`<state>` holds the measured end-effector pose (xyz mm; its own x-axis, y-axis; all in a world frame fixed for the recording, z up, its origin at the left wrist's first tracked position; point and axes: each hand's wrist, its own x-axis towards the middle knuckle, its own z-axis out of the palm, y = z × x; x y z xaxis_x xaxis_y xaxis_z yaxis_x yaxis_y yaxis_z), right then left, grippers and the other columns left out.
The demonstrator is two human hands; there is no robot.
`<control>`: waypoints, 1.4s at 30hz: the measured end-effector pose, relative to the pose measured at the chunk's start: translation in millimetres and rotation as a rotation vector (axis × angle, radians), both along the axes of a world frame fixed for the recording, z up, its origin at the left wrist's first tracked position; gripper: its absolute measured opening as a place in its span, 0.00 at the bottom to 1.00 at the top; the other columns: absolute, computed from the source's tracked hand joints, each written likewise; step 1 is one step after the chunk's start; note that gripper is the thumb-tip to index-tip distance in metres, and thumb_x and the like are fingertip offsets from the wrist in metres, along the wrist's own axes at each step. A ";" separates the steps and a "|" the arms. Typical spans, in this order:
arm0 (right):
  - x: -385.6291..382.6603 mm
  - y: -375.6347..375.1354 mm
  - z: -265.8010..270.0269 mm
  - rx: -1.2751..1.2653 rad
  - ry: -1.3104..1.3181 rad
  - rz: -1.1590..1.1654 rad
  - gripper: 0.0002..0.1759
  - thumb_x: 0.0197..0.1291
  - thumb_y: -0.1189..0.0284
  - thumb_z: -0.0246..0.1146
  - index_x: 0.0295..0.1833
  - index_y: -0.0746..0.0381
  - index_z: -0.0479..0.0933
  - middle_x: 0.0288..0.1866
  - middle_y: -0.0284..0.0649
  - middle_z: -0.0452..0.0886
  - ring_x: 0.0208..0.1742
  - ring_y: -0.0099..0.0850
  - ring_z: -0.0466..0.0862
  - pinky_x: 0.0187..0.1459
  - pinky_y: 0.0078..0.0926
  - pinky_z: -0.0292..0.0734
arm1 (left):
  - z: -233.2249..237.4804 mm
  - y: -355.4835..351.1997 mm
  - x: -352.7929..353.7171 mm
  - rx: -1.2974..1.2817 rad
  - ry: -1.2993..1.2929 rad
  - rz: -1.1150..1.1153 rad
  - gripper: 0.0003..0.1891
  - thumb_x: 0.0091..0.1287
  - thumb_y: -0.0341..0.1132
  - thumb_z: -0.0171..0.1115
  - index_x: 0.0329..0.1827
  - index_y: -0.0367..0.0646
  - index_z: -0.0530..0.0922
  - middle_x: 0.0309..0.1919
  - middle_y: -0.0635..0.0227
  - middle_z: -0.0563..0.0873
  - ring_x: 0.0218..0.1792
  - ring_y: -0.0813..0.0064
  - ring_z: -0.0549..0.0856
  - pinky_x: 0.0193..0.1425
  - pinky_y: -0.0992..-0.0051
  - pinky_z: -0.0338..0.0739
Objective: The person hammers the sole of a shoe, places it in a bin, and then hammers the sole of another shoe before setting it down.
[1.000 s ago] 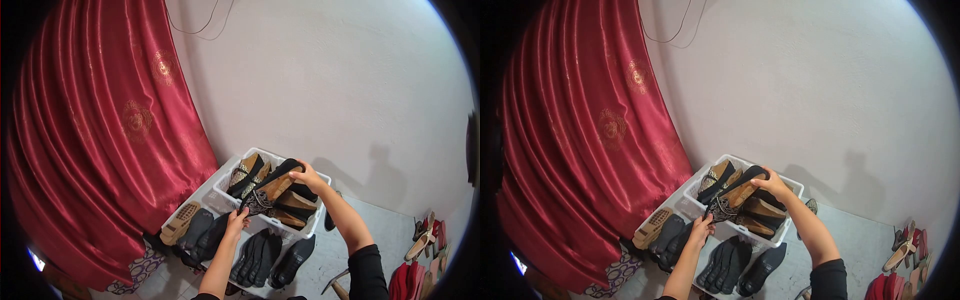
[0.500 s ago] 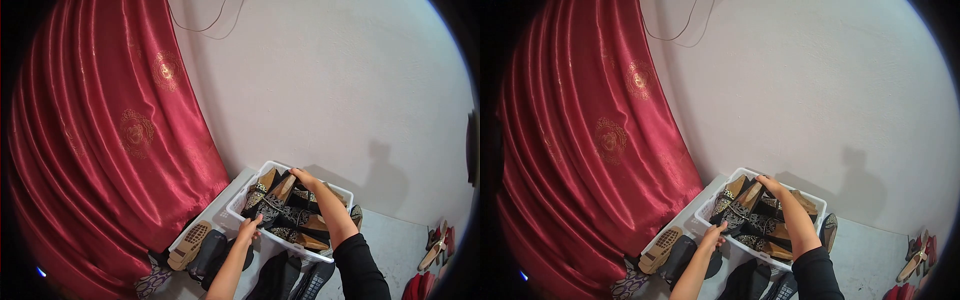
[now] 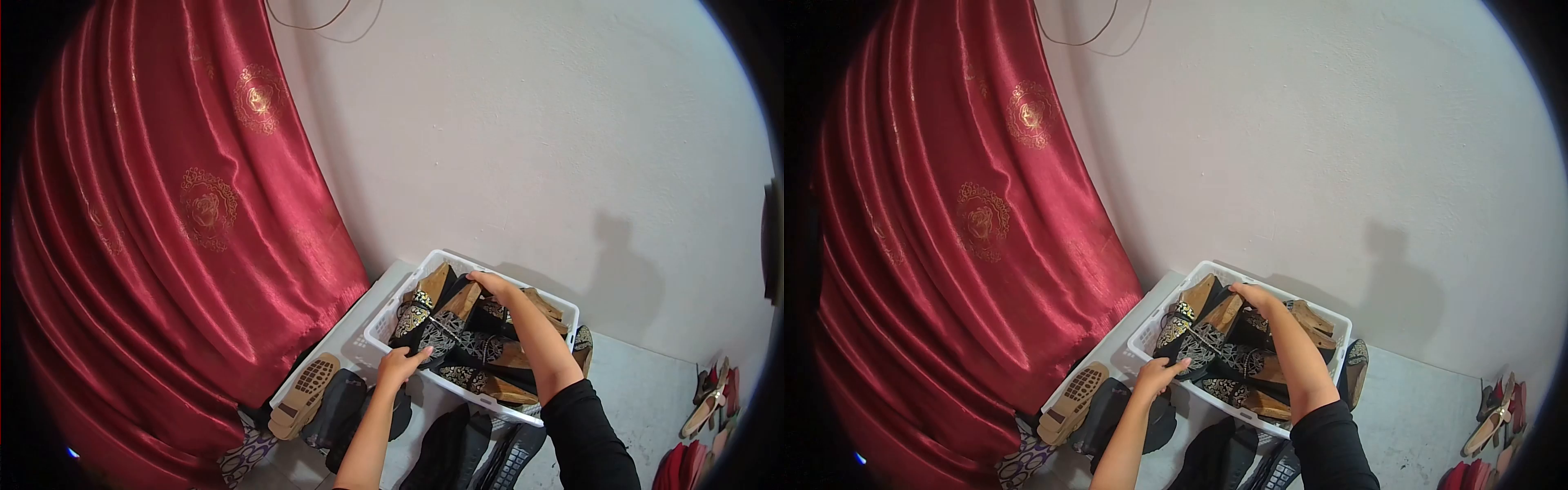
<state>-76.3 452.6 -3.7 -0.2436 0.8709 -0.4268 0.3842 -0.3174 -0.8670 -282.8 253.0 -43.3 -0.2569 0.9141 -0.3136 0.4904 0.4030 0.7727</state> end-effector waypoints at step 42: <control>306.9 -615.1 -92.6 0.615 -0.423 -1.232 0.19 0.51 0.84 0.53 0.51 0.63 0.66 0.30 0.35 0.71 0.31 0.24 0.77 0.35 0.19 0.73 | -63.3 -65.6 416.7 0.340 0.223 -0.677 0.38 0.49 0.42 0.68 0.61 0.45 0.58 0.52 0.52 0.67 0.54 0.53 0.70 0.55 0.58 0.67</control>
